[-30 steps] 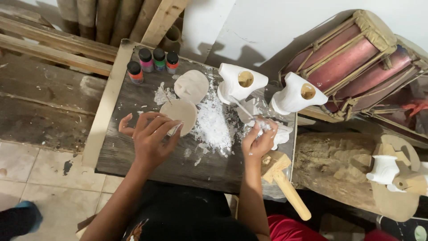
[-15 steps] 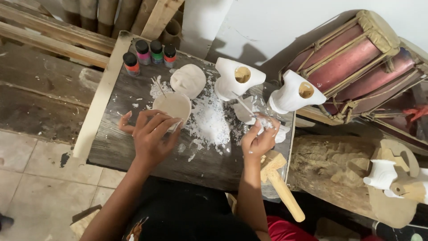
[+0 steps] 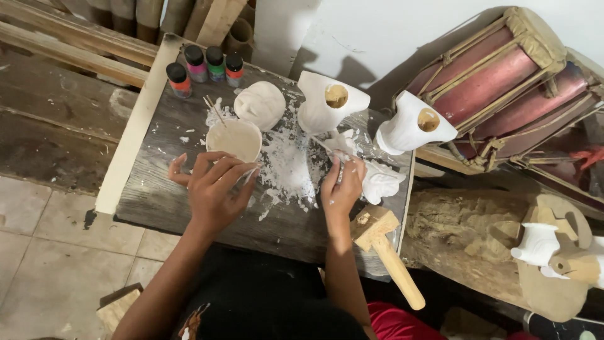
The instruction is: Cleaning excess plaster from molds and a workbench using hands and a small wooden stick
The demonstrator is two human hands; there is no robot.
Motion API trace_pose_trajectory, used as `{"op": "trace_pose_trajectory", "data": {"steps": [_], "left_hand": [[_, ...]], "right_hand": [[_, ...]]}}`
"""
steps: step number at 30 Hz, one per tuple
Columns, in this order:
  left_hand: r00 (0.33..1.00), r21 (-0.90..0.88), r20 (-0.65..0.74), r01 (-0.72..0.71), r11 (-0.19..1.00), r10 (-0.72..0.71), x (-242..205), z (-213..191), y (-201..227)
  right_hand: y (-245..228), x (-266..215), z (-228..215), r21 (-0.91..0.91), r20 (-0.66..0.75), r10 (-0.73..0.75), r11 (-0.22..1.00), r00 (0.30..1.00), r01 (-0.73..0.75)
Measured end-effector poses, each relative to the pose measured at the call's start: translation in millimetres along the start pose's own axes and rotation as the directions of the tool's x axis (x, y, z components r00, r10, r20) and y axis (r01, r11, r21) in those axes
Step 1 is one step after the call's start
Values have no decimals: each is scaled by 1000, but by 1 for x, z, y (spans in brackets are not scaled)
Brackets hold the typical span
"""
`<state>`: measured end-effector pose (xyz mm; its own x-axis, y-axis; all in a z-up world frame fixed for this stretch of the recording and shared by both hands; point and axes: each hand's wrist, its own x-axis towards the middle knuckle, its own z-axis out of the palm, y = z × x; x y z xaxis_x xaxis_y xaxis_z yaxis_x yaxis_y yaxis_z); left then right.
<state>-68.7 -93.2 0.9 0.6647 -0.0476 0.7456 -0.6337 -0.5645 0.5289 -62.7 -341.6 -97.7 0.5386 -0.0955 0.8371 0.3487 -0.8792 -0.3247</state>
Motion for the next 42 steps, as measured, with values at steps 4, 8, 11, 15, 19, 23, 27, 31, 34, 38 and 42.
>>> {"op": "trace_pose_trajectory", "data": {"steps": [4,8,11,15,19,23,27,31,34,38,42], "left_hand": [[999,45,-33,16,999,-15,-3,2,4],[999,41,-33,8,999,-7,-8,2,5],[1000,50,-17,2,999,-1,-4,0,10],[1000,58,-10,9,998,-9,-2,-2,17],[1000,51,-9,5,999,-5,-6,0,13],[1000,42,-1,-10,999,10,-1,3,19],[999,42,-8,-31,999,32,-15,14,3],[999,37,24,-30,999,30,-3,10,17],[999,44,16,-48,998,47,-3,13,21],[999,34,-12,-42,999,43,-5,17,25],[999,32,-28,-40,999,41,-7,17,31]], "right_hand": [[40,-39,4,-29,9,101,995,995,-100],[57,-56,9,-51,-50,97,994,994,-100],[36,-36,10,-55,-62,93,994,994,-97],[39,-37,3,-27,-66,204,978,977,-206],[43,-43,3,-126,-121,161,976,980,-176],[25,-33,10,-141,-94,109,982,990,-122],[-8,-25,5,-35,-57,12,999,998,-14],[-6,-49,8,149,-91,20,989,996,-6],[-18,-49,-5,127,-109,-27,991,994,41],[-36,-25,-23,235,-148,-16,971,989,51],[-41,-23,-19,324,-184,-50,940,982,108]]}}
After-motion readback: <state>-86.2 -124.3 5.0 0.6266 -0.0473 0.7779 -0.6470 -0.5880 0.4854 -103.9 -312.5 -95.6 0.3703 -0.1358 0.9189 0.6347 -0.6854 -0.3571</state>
